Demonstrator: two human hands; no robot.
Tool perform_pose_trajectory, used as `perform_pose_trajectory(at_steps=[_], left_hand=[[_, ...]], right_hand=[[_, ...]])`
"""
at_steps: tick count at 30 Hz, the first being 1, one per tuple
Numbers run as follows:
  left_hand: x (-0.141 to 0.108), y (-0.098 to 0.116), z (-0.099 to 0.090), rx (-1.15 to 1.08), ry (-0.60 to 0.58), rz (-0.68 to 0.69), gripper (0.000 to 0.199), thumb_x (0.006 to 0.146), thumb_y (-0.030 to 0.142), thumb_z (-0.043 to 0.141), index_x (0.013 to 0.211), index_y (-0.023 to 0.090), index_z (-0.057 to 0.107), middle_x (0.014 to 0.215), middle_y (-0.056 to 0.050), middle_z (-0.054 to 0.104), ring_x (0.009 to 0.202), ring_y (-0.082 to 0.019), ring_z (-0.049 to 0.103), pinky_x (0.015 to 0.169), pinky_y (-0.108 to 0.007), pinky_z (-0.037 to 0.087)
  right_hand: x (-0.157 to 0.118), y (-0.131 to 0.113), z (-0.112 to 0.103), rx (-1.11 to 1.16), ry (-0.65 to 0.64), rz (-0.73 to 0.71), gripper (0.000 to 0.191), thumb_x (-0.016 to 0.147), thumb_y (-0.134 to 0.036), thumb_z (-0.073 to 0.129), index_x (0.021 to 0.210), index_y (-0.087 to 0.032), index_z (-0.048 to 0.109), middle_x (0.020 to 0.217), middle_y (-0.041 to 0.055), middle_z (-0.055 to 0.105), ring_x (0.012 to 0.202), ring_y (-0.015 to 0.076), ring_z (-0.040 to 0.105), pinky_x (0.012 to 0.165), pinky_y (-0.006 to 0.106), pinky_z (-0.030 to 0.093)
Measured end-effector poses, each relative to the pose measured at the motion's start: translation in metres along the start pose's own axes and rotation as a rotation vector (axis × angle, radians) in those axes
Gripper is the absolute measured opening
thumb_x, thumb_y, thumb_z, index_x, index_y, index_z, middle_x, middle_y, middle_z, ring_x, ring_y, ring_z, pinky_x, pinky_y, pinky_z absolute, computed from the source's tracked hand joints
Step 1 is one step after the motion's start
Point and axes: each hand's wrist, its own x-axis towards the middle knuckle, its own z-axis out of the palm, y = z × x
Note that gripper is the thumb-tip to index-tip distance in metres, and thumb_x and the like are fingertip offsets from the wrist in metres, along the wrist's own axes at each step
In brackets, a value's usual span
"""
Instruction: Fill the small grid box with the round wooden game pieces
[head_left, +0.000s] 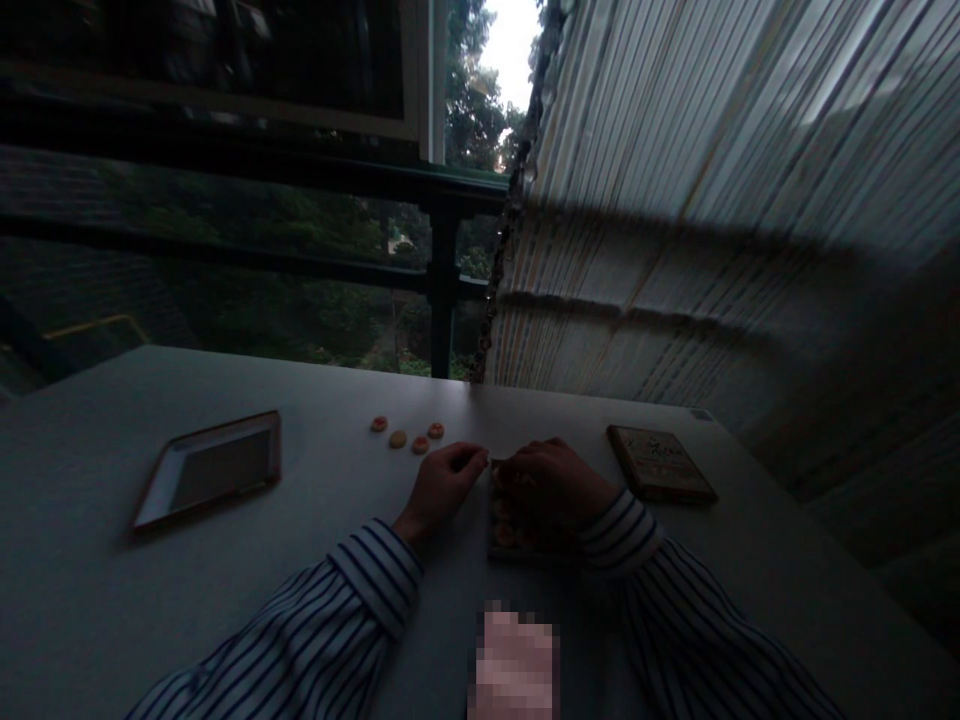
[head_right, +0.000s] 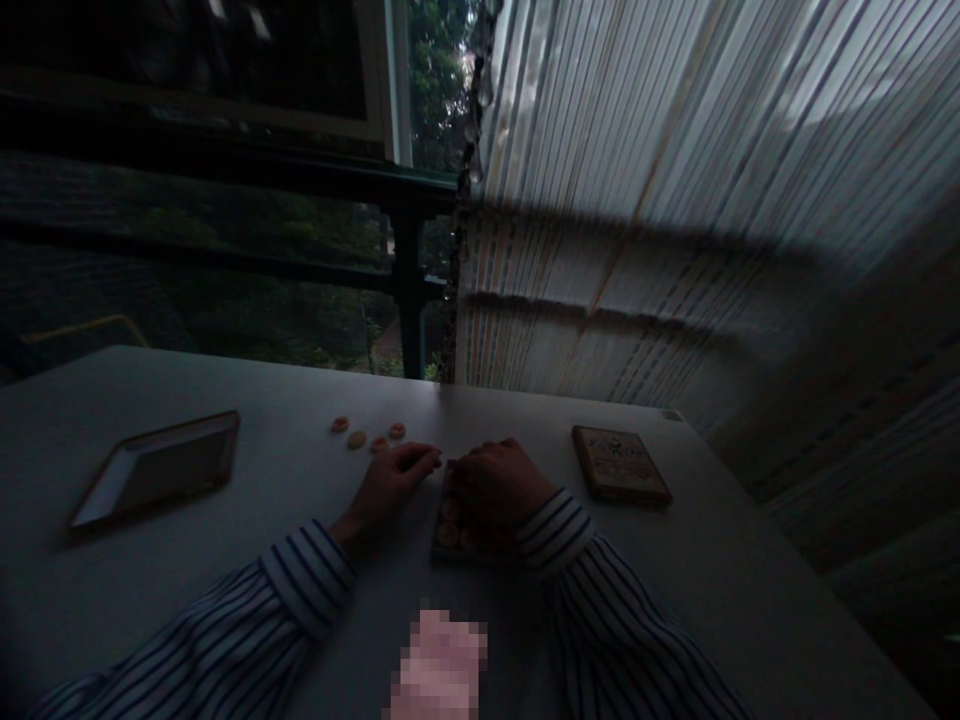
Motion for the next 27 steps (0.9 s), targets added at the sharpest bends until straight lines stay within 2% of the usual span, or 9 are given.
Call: perform_pose_trajectory(at_steps=[9,16,27], left_hand=[[0.0006,0.0008,0.0003,0.017,0.003,0.016,0.024,0.075,0.034,0.051,0.079,0.014,0.064,0.076,-0.005,0.067,0.072,-0.016,0.06,0.067,-0.026,0.046],[0.0007,-0.0014,0.0002,0.017,0.001,0.013,0.024,0.075,0.034,0.051,0.08,0.014,0.064,0.077,-0.005,0.067,0.074,-0.017,0.06,0.068,-0.026,0.046],[0.0005,0.0024,0.0001,0.027,0.009,0.002,0.025,0.074,0.035,0.051,0.079,0.014,0.064,0.076,-0.005,0.067,0.072,-0.017,0.061,0.068,-0.027,0.046]], right_hand=[[0.0005,0.0003,0.0003,-0.057,-0.033,-0.016,0.026,0.084,-0.034,0.038,0.083,-0.021,0.061,0.086,0.0043,0.063,0.078,0.0146,0.055,0.068,0.027,0.029],[0.0008,0.0006,-0.0004,-0.039,-0.065,-0.012,0.023,0.083,-0.033,0.04,0.086,-0.023,0.06,0.087,0.0036,0.063,0.08,0.0148,0.055,0.068,0.027,0.028],[0.0005,0.0009,-0.0008,-0.041,-0.049,-0.013,0.022,0.083,-0.031,0.04,0.084,-0.024,0.061,0.084,0.0028,0.063,0.077,0.0139,0.055,0.068,0.027,0.028]])
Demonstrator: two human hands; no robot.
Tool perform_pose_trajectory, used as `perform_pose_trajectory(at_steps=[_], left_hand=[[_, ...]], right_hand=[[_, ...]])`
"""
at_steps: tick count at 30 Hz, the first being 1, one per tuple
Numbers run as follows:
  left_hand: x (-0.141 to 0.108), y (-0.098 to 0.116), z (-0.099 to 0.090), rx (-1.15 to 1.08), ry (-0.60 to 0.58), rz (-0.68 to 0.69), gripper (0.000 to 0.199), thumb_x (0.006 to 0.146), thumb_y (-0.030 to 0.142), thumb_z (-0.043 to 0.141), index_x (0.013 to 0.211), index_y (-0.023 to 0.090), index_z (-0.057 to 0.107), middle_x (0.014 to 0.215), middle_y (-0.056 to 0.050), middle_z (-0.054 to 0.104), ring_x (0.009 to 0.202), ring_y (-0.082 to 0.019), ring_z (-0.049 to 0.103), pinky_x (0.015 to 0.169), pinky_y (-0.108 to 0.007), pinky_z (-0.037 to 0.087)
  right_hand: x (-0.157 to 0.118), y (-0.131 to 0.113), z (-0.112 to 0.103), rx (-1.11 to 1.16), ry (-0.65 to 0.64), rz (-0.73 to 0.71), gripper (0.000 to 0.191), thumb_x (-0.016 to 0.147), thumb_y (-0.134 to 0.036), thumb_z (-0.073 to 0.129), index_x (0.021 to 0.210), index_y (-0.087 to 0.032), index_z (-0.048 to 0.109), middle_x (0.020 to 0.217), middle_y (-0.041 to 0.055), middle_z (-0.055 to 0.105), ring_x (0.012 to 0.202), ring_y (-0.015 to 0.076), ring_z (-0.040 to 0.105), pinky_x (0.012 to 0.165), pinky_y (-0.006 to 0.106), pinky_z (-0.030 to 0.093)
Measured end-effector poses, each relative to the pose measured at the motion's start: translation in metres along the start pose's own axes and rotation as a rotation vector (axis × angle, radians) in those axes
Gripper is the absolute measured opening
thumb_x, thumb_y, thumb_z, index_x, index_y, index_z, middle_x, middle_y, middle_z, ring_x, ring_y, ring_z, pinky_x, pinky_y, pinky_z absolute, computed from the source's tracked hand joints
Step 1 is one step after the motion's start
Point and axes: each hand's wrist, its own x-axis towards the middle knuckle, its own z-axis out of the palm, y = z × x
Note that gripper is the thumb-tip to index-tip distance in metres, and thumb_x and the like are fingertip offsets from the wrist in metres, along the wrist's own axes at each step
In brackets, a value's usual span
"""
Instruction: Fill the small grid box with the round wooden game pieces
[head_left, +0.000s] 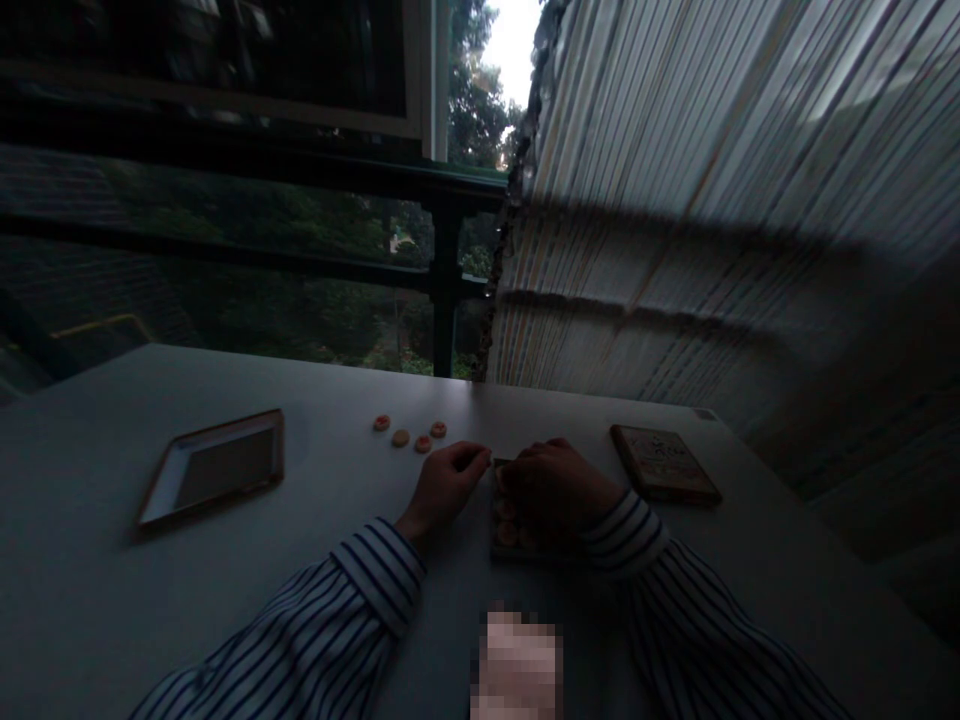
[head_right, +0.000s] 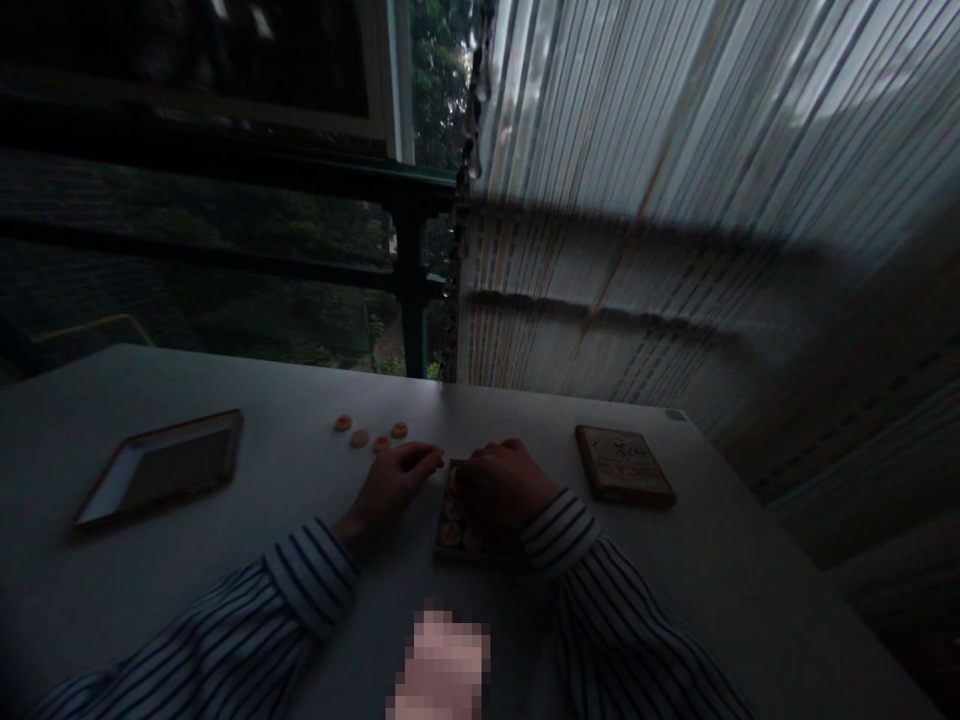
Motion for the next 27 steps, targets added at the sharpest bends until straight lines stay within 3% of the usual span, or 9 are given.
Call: perform_pose_trajectory(at_steps=[27], left_hand=[[-0.0005,-0.0021,-0.0001,-0.007,0.0,0.018,0.025,0.074,0.035,0.051,0.078,0.014,0.064,0.074,-0.005,0.067,0.07,-0.017,0.06,0.065,-0.027,0.046]], right_hand=[[-0.0009,0.0028,0.0025,-0.005,0.009,-0.028,0.016,0.078,-0.028,0.046,0.084,-0.024,0.061,0.082,0.0018,0.063,0.078,0.0142,0.055,0.073,0.029,0.027]])
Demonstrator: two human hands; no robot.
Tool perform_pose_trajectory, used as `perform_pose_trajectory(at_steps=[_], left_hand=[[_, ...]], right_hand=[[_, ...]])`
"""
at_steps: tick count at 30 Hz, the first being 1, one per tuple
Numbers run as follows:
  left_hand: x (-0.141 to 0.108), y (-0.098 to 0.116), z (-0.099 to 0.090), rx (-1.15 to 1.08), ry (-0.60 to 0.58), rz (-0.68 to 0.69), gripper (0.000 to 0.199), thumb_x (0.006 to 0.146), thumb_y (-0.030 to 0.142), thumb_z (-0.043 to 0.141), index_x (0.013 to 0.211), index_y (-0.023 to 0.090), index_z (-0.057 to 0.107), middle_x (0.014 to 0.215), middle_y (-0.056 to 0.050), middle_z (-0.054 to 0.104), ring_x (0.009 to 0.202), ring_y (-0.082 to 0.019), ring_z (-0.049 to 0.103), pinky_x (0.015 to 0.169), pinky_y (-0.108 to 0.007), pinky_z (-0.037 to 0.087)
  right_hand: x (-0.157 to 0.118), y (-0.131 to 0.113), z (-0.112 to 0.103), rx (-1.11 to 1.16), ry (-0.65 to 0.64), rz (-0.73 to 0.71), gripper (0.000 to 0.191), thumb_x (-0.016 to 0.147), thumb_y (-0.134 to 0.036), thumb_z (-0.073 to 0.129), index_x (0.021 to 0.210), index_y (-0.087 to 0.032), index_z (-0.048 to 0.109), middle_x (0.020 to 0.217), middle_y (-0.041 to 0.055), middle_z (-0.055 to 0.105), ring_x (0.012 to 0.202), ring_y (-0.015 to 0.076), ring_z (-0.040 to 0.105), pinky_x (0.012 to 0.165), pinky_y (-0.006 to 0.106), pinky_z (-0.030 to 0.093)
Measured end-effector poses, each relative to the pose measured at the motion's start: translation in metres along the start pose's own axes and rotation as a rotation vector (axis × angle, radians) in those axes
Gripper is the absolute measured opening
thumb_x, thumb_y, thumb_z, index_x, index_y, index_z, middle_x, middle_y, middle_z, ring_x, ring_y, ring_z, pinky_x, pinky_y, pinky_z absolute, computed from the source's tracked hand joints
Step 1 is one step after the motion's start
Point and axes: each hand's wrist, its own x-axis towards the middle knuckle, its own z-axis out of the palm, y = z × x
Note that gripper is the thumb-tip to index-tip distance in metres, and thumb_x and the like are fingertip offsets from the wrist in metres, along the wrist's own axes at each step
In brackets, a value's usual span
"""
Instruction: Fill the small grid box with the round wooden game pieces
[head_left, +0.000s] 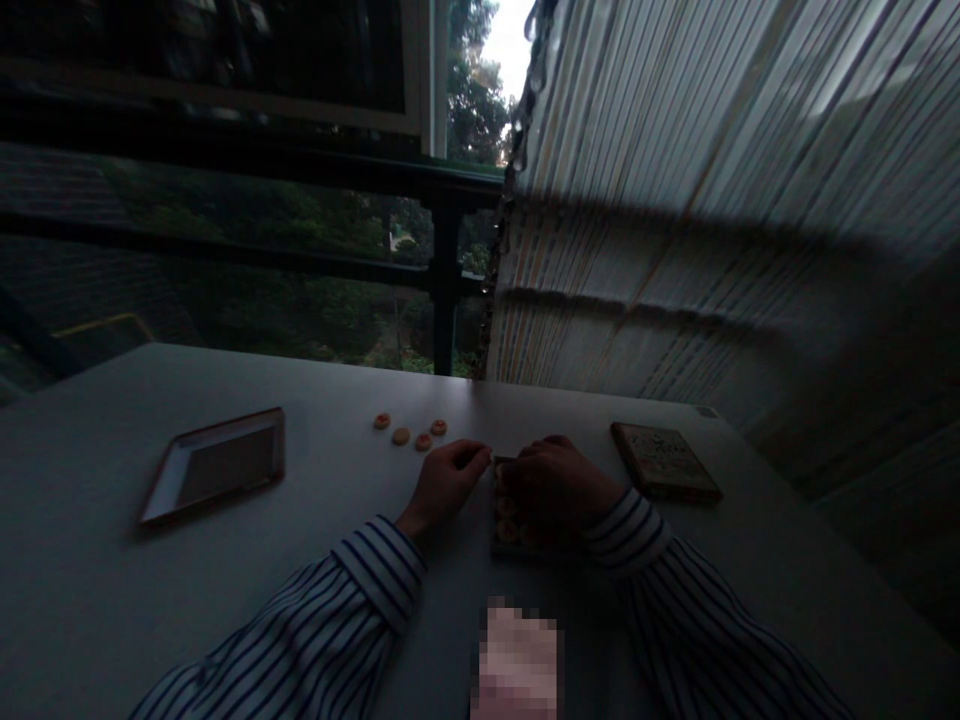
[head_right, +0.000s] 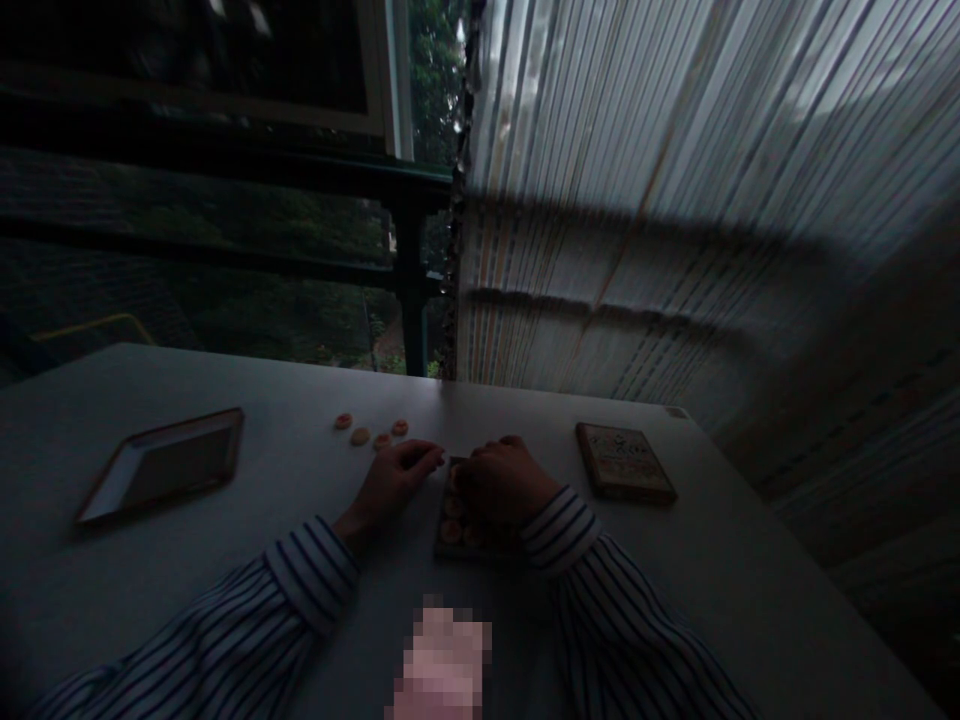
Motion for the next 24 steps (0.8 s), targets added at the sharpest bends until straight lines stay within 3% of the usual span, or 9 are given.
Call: perform_pose_trajectory(at_steps=[24], left_hand=[[0.0001,0.0009,0.0007,-0.025,0.007,0.0,0.024,0.073,0.034,0.052,0.078,0.014,0.065,0.075,-0.004,0.067,0.071,-0.016,0.061,0.066,-0.025,0.046]], right_hand=[[0.0015,-0.0014,0.0004,0.034,-0.007,0.015,0.016,0.078,-0.027,0.046,0.084,-0.025,0.061,0.084,0.0018,0.064,0.082,0.0152,0.055,0.076,0.03,0.026]])
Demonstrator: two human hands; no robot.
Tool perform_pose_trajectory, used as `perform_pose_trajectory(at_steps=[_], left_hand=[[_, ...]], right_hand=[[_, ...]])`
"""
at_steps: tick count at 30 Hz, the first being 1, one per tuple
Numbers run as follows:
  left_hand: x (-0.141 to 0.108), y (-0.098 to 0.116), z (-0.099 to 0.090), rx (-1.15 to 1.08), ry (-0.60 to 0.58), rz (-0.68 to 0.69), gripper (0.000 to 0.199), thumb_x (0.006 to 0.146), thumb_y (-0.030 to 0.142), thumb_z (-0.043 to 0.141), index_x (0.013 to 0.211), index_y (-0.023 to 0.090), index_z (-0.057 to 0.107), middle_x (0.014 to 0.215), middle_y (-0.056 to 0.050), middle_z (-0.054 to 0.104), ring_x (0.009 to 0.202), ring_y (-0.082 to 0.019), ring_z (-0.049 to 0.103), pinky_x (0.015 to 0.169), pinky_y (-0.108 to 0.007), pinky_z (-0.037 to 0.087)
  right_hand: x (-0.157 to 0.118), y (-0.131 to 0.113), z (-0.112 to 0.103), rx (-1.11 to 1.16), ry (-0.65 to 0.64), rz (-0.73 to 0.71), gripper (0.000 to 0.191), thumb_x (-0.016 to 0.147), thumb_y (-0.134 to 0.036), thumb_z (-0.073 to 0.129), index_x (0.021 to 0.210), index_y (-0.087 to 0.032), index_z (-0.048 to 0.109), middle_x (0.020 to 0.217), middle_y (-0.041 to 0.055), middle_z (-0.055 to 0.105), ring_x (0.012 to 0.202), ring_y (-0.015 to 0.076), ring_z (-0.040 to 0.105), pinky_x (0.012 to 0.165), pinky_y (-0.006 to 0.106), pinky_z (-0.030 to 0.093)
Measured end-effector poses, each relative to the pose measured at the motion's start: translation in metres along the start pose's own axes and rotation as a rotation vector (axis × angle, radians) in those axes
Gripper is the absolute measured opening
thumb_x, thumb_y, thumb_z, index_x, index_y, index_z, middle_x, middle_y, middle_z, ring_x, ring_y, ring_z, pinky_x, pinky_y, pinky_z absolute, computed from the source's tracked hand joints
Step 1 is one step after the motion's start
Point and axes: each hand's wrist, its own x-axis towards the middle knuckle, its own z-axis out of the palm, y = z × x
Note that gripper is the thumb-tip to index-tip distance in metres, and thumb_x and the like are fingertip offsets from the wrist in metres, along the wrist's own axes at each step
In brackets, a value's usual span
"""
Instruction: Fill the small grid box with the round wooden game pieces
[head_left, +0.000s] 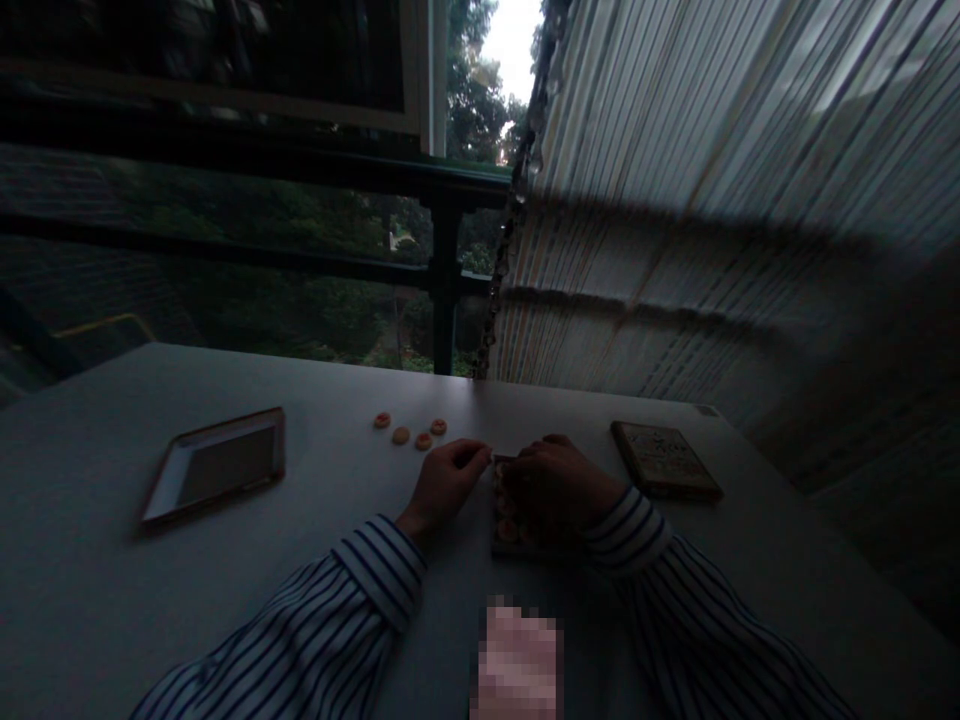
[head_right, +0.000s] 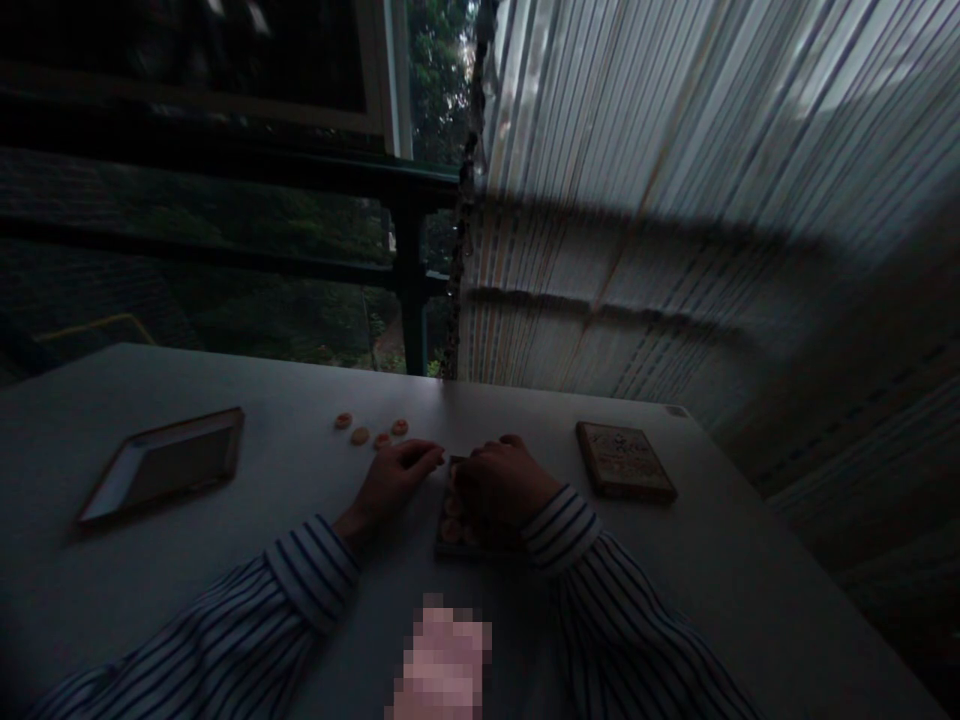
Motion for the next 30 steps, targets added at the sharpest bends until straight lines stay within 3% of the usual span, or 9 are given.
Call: perform_pose_trajectory(at_steps=[30], left_hand=[[-0.0003,0.003,-0.0007,0.023,-0.025,-0.007,0.024,0.075,0.033,0.051,0.077,0.013,0.064,0.074,-0.005,0.066,0.071,-0.016,0.06,0.065,-0.025,0.046]], right_hand=[[-0.0007,-0.0003,-0.0004,-0.006,0.017,0.006,0.016,0.079,-0.026,0.046,0.084,-0.024,0.061,0.084,0.0027,0.064,0.081,0.0156,0.056,0.076,0.031,0.028]])
